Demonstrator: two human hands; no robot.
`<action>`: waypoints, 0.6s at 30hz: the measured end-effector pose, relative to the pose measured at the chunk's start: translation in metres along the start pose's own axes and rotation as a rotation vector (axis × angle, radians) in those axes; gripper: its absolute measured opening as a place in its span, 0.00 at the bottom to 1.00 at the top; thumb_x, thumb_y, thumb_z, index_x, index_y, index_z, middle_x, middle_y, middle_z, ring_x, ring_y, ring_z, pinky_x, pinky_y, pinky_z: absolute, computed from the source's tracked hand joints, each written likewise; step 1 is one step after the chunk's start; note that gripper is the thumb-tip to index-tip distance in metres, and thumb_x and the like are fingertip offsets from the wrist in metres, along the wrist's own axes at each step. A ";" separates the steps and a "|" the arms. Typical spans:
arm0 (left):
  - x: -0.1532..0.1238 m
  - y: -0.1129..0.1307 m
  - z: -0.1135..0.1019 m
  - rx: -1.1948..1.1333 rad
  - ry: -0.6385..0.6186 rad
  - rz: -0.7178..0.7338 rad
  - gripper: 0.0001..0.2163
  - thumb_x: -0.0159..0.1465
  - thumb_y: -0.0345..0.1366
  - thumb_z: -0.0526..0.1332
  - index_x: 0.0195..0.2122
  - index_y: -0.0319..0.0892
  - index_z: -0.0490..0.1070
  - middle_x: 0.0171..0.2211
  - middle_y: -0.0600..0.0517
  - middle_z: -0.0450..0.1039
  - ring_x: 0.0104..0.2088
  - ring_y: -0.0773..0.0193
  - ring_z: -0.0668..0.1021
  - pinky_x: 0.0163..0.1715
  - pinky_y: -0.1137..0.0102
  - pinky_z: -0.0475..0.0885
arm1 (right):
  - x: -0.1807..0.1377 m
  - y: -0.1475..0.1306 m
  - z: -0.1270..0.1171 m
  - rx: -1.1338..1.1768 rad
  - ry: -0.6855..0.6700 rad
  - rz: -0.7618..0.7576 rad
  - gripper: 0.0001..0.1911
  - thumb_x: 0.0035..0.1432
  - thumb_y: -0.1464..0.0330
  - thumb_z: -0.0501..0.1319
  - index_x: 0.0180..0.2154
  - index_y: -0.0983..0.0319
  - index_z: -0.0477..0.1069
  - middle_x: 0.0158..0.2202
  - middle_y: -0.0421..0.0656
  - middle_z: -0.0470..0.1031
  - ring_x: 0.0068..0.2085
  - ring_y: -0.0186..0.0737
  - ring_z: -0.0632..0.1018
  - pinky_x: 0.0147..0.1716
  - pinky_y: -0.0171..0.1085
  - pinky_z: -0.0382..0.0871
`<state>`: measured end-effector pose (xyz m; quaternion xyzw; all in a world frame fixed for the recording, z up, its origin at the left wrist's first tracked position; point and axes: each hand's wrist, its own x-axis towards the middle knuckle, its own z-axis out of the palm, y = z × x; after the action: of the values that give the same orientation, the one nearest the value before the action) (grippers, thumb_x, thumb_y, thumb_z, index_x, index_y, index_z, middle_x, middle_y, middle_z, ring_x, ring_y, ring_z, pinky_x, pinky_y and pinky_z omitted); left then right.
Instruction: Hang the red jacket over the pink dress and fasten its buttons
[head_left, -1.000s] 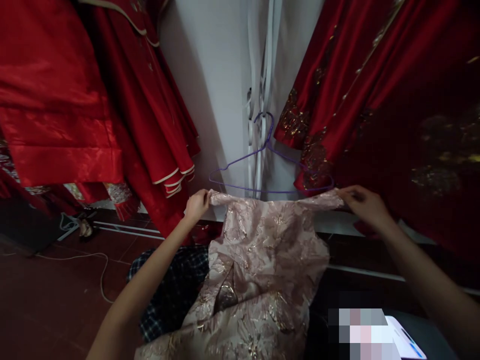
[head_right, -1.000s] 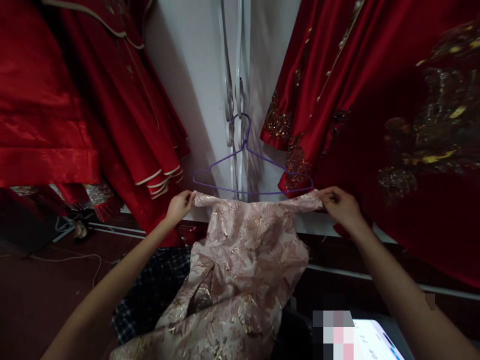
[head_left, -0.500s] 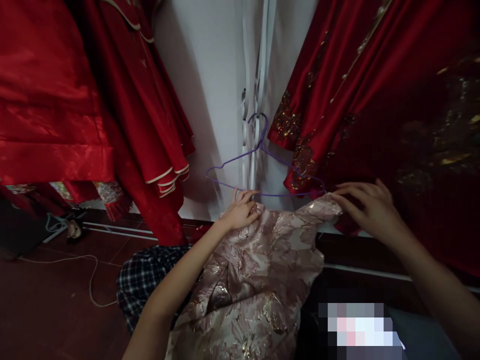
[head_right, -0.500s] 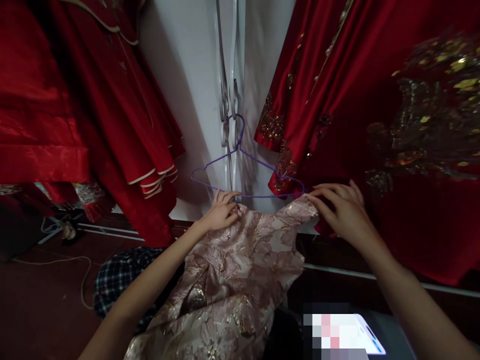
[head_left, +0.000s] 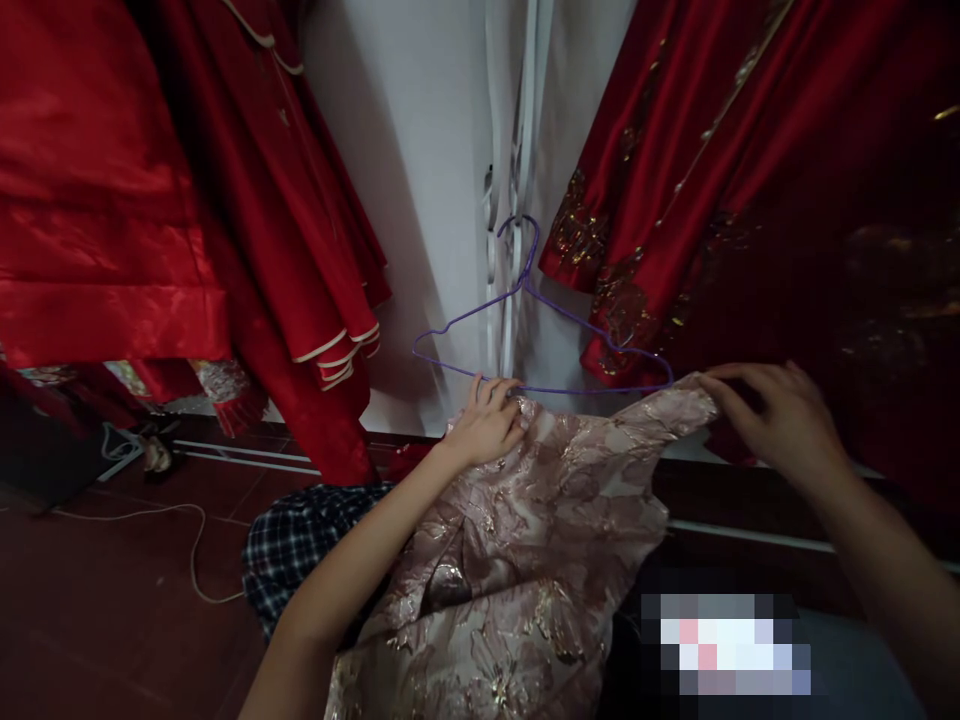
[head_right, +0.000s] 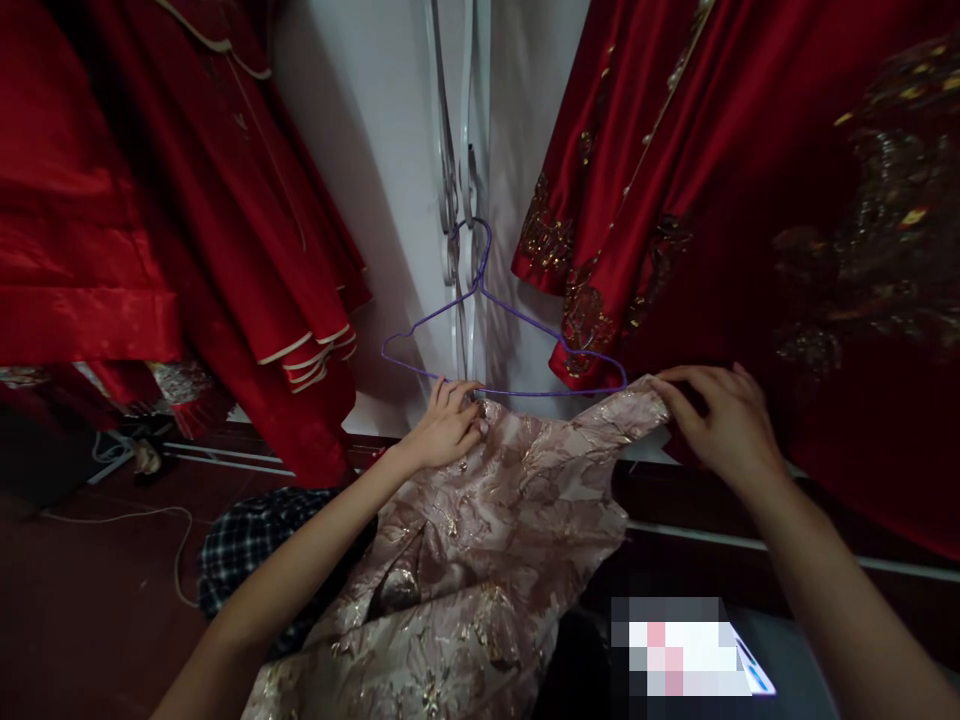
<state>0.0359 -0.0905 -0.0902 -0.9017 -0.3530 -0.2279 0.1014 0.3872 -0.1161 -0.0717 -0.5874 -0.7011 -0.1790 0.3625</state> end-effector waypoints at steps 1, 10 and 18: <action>0.000 0.000 0.000 0.003 -0.002 0.002 0.12 0.62 0.39 0.50 0.40 0.39 0.67 0.58 0.44 0.55 0.59 0.53 0.57 0.62 0.49 0.43 | 0.001 0.000 0.000 0.003 0.007 0.002 0.12 0.57 0.54 0.49 0.38 0.49 0.66 0.42 0.42 0.74 0.46 0.50 0.72 0.55 0.55 0.54; 0.002 0.000 -0.002 0.016 -0.007 0.014 0.13 0.62 0.40 0.50 0.39 0.39 0.68 0.57 0.43 0.56 0.58 0.52 0.58 0.61 0.49 0.45 | 0.024 -0.019 -0.001 0.061 -0.023 0.003 0.11 0.57 0.55 0.49 0.37 0.47 0.67 0.41 0.41 0.73 0.46 0.51 0.71 0.47 0.53 0.63; 0.001 0.001 0.000 0.042 -0.013 0.024 0.13 0.62 0.39 0.50 0.40 0.37 0.68 0.57 0.41 0.56 0.58 0.52 0.58 0.61 0.50 0.46 | 0.019 -0.014 -0.014 0.224 -0.014 0.067 0.11 0.55 0.55 0.51 0.39 0.43 0.67 0.40 0.39 0.73 0.43 0.52 0.73 0.44 0.52 0.66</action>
<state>0.0373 -0.0904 -0.0900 -0.9050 -0.3475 -0.2135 0.1208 0.3773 -0.1156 -0.0461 -0.5676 -0.6992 -0.0830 0.4267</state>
